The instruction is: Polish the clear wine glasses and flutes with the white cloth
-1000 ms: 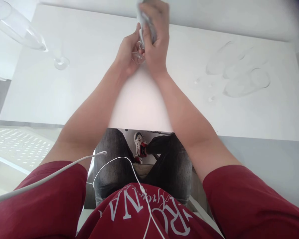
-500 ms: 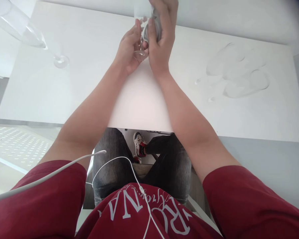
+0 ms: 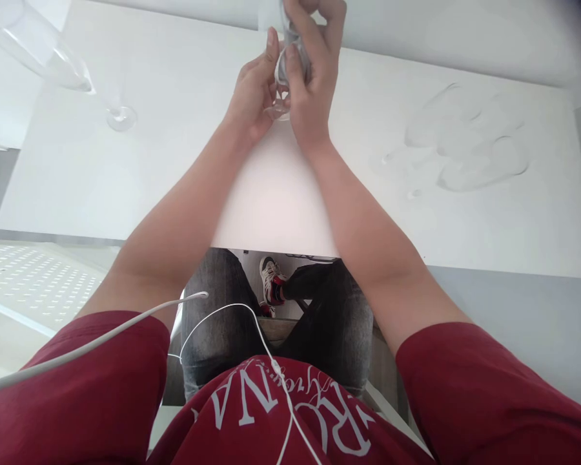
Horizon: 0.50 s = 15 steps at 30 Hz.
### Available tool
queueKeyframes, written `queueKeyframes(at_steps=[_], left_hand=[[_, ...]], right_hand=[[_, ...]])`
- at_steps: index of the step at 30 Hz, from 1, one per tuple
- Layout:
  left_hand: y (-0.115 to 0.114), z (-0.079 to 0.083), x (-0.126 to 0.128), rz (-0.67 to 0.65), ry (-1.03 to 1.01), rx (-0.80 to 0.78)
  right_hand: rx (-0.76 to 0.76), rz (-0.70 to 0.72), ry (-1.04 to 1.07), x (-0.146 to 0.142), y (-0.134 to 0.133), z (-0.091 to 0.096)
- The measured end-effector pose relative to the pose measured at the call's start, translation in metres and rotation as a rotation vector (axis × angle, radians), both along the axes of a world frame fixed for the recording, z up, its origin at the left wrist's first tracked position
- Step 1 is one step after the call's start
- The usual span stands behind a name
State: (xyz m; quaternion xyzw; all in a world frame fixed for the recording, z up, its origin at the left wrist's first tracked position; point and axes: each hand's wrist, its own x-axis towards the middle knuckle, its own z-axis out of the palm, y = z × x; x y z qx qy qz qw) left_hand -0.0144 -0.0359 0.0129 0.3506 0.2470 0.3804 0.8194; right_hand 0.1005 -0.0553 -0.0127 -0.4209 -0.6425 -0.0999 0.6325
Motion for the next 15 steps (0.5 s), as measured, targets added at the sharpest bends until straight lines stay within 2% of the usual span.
queueKeyframes(at_steps=[2, 3, 5, 6, 8, 11, 15], left_hand=[[0.004, -0.006, 0.002, -0.025, -0.004, 0.23], [0.006, -0.009, 0.002, -0.024, -0.006, 0.282], [0.01, -0.014, 0.003, -0.034, -0.009, 0.291], [0.012, -0.016, 0.002, -0.049, -0.008, 0.294], [0.017, -0.019, 0.003, -0.058, 0.005, 0.28], [0.022, -0.022, 0.005, 0.033, 0.03, 0.212], [0.019, -0.019, 0.006, 0.059, 0.024, 0.222]], right_hand=[[-0.005, -0.074, 0.033, 0.002, 0.001, -0.001], [-0.013, -0.135, 0.078, 0.004, 0.003, -0.002], [-0.045, -0.219, 0.173, 0.006, 0.007, -0.005], [-0.074, -0.209, 0.19, 0.006, 0.008, -0.005], [-0.095, -0.11, 0.128, 0.003, 0.008, -0.006], [-0.102, -0.034, -0.031, -0.004, 0.005, -0.004], [-0.075, -0.146, 0.04, 0.003, 0.01, -0.007]])
